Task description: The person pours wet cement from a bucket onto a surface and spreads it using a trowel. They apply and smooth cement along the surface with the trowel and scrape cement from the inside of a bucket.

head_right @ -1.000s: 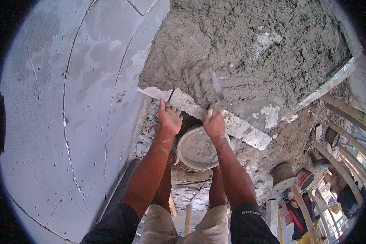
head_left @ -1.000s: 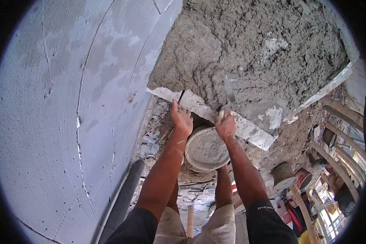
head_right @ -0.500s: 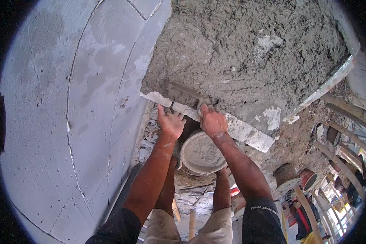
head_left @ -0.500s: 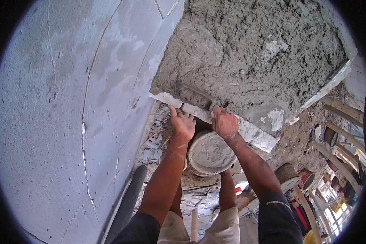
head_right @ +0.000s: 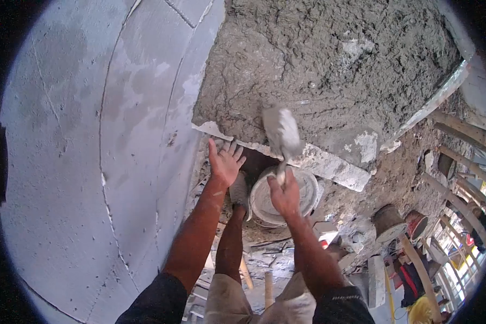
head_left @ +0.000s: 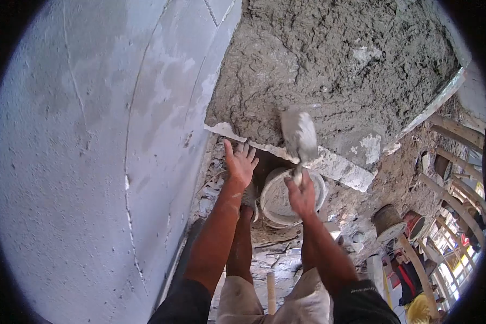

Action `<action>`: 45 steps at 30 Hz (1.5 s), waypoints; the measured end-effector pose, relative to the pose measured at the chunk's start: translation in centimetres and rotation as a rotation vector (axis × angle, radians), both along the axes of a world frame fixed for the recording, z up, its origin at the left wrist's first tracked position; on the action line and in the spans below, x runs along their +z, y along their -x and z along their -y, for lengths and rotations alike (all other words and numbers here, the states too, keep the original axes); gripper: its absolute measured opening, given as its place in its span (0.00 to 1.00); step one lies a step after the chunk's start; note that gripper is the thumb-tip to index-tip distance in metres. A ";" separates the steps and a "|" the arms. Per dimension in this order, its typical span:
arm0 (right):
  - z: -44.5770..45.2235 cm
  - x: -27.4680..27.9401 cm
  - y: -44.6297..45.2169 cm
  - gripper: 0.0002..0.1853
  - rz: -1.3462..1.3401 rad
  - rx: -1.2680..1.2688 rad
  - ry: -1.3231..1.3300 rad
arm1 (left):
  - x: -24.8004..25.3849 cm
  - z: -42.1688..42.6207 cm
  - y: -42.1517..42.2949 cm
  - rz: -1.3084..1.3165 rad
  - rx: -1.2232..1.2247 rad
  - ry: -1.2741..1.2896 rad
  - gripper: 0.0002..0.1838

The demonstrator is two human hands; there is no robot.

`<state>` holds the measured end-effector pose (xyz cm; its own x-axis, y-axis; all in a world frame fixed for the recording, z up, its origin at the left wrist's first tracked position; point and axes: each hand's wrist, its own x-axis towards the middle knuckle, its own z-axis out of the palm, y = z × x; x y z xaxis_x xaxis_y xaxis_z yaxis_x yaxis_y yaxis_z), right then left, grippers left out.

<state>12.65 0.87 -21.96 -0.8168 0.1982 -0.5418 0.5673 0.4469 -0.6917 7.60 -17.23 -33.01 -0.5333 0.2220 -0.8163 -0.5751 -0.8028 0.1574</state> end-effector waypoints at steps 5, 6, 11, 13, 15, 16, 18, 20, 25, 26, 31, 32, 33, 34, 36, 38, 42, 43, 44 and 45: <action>8.7 -6.8 -3.5 0.14 0.241 -0.660 0.474 | 1.1 4.5 -2.5 0.012 -0.154 0.143 0.49; 11.0 -7.1 -1.0 0.15 0.196 -0.455 0.394 | 1.6 5.7 -3.6 0.018 -0.181 0.202 0.47; 19.8 -7.7 6.5 0.20 0.135 -0.067 0.106 | 4.6 11.6 -13.7 0.245 -0.222 0.290 0.41; 18.9 -4.8 6.5 0.25 0.309 -0.042 0.041 | 7.5 12.3 -17.6 0.350 -0.395 0.345 0.39; 14.5 -3.8 4.9 0.31 0.329 0.206 -0.014 | 11.0 13.0 -21.4 0.392 -0.597 0.392 0.37; 12.3 -4.0 4.0 0.31 0.396 0.059 -0.076 | 13.5 12.3 -22.2 0.363 -0.689 0.433 0.37; 7.6 -3.2 2.4 0.29 0.439 -0.165 -0.208 | 16.1 12.7 -25.1 0.144 -1.022 0.544 0.35; 3.4 -5.1 -1.2 0.24 0.019 -0.262 -0.285 | 20.2 11.7 -26.3 0.088 -1.122 0.673 0.35; 5.3 -4.5 4.1 0.18 0.321 -1.013 0.540 | 24.2 8.9 -26.1 -0.230 -1.559 1.016 0.38; 7.5 -7.1 5.4 0.17 0.386 -0.879 0.550 | 24.7 8.0 -24.4 -0.286 -1.723 1.070 0.39; 17.9 -8.4 12.5 0.33 0.144 -0.138 0.051 | 23.0 8.3 -25.0 -0.303 -1.730 1.148 0.32; 17.0 -8.1 12.2 0.33 0.143 -0.155 0.046 | 23.0 8.5 -25.0 -0.318 -1.741 1.143 0.32; 15.2 -7.2 11.8 0.32 0.231 -0.060 0.013 | 23.1 8.5 -24.6 -0.324 -1.732 1.150 0.31; 13.3 -6.0 11.6 0.32 0.315 0.041 -0.020 | 23.0 8.4 -24.2 -0.328 -1.716 1.161 0.31; 7.7 -3.5 10.4 0.31 0.385 0.065 -0.145 | 23.1 8.3 -23.4 -0.355 -1.716 1.161 0.31; 2.3 -4.1 7.9 0.32 0.296 -0.071 -0.128 | 23.2 8.4 -23.4 -0.354 -1.721 1.164 0.31; -0.5 -5.2 4.3 0.28 0.120 -0.368 -0.111 | 23.2 8.2 -23.3 -0.346 -1.783 1.175 0.31; 0.2 -4.2 4.6 0.27 0.067 -0.438 -0.091 | 23.2 7.9 -23.2 -0.332 -1.795 1.163 0.31; 2.7 -3.6 4.7 0.27 0.114 -0.670 0.151 | 23.1 7.7 -23.4 -0.319 -1.797 1.167 0.31; 5.5 -4.9 5.0 0.29 0.190 -0.842 0.356 | 23.1 7.7 -23.6 -0.336 -1.771 1.159 0.31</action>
<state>7.63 -4.65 -26.88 -0.3709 0.4810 -0.7944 0.7261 -0.3832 -0.5710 31.18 -24.98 -9.96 -0.4964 0.1207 -0.8597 -0.2712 0.9192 0.2856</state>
